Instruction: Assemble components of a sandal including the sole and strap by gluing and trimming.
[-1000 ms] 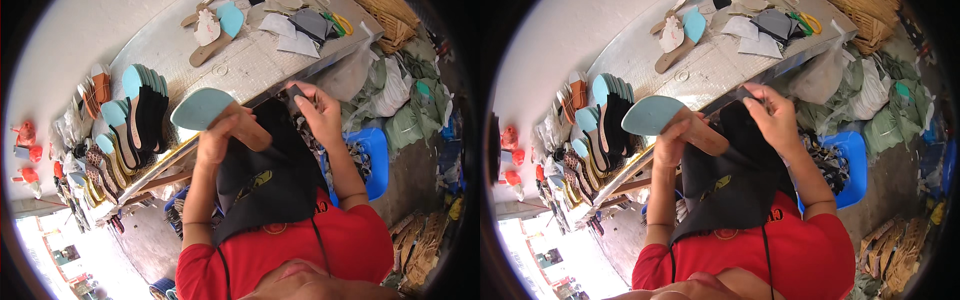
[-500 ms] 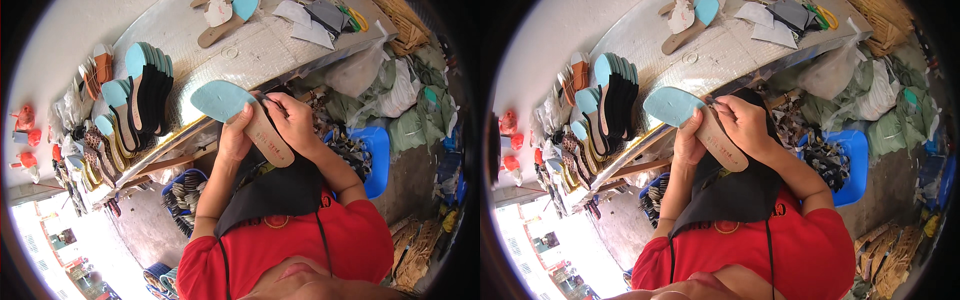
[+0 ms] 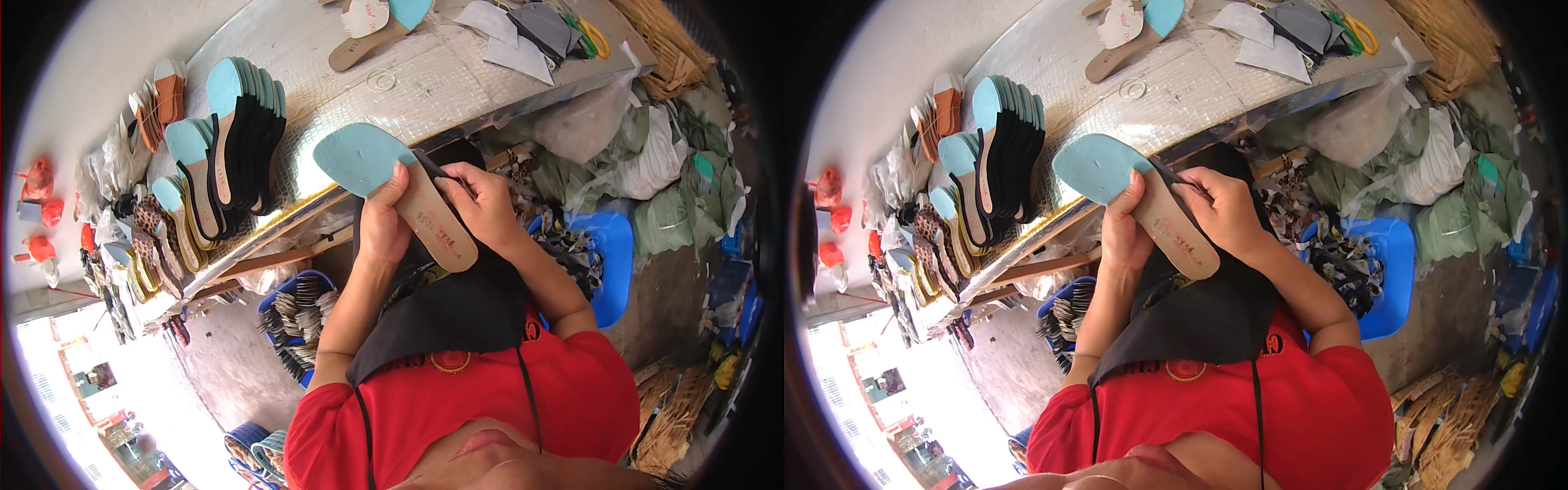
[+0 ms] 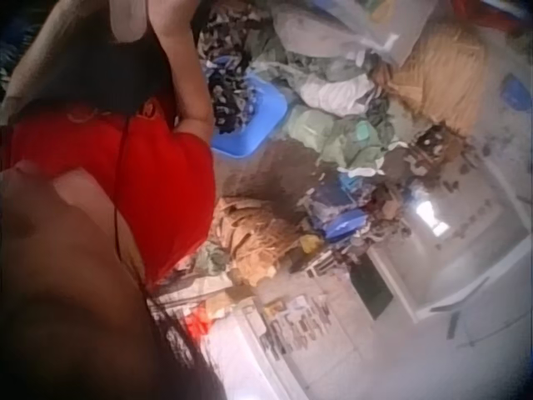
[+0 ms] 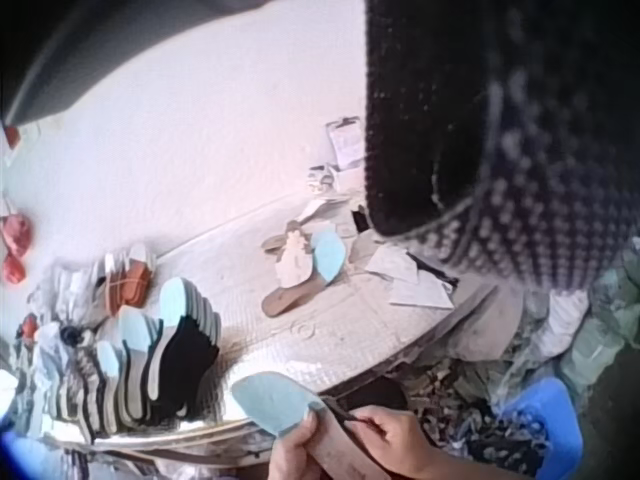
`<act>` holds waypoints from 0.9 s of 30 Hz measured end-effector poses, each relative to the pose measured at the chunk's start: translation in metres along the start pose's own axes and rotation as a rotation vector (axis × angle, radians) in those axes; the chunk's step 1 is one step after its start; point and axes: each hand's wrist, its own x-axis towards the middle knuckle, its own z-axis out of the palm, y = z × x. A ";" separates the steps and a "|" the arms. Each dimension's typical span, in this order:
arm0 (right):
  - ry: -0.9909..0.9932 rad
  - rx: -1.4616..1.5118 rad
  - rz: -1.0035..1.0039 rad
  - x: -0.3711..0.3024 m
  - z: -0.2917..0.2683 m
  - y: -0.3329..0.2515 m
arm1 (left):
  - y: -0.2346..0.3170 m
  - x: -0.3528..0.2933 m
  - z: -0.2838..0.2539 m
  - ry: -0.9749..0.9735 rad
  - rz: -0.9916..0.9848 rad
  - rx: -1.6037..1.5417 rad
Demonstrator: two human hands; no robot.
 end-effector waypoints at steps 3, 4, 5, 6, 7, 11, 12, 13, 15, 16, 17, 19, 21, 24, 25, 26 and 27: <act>-0.123 0.194 0.181 -0.005 -0.004 0.003 | 0.002 0.000 0.004 0.062 0.062 0.047; -0.167 0.267 0.200 -0.006 -0.006 0.003 | 0.004 0.000 0.011 0.064 0.081 0.056; -0.170 0.267 0.201 -0.008 -0.007 0.004 | 0.005 0.000 0.014 0.066 0.099 0.065; -0.186 0.281 0.198 -0.009 -0.007 0.005 | 0.005 0.000 0.013 0.069 0.100 0.063; -0.201 0.294 0.193 -0.011 -0.007 0.007 | 0.006 0.001 0.011 0.046 0.101 0.101; -0.221 0.349 0.239 -0.018 -0.007 0.010 | 0.011 0.002 0.018 0.057 0.161 0.264; -0.255 0.347 0.254 -0.019 -0.006 0.014 | 0.010 0.003 0.018 0.056 0.161 0.262; -0.292 0.345 0.269 -0.018 -0.005 0.014 | 0.010 0.003 0.016 0.056 0.159 0.259; -0.263 0.271 0.235 -0.017 0.001 0.009 | 0.010 0.001 0.017 0.056 0.159 0.254; -0.204 0.280 0.227 -0.017 0.006 0.006 | 0.008 -0.005 0.020 0.042 0.134 0.270; -0.144 0.289 0.220 -0.016 0.009 0.005 | 0.006 -0.010 0.023 0.028 0.109 0.285; -0.083 0.157 0.056 -0.014 0.015 0.010 | -0.004 -0.017 0.020 0.027 0.143 0.276; -0.026 0.027 -0.106 -0.016 0.016 0.016 | -0.004 -0.019 0.016 0.030 0.178 0.266; -0.160 -0.486 -0.431 -0.027 0.005 0.028 | 0.008 -0.015 0.011 0.064 0.169 0.258; -0.162 -0.484 -0.430 -0.029 -0.001 0.031 | 0.009 -0.012 0.007 0.067 0.170 0.258; -0.252 -0.440 -0.388 -0.030 -0.007 0.033 | 0.009 -0.009 0.001 0.042 0.185 0.268; -0.340 -0.396 -0.344 -0.030 -0.011 0.034 | 0.008 -0.006 -0.002 0.017 0.200 0.279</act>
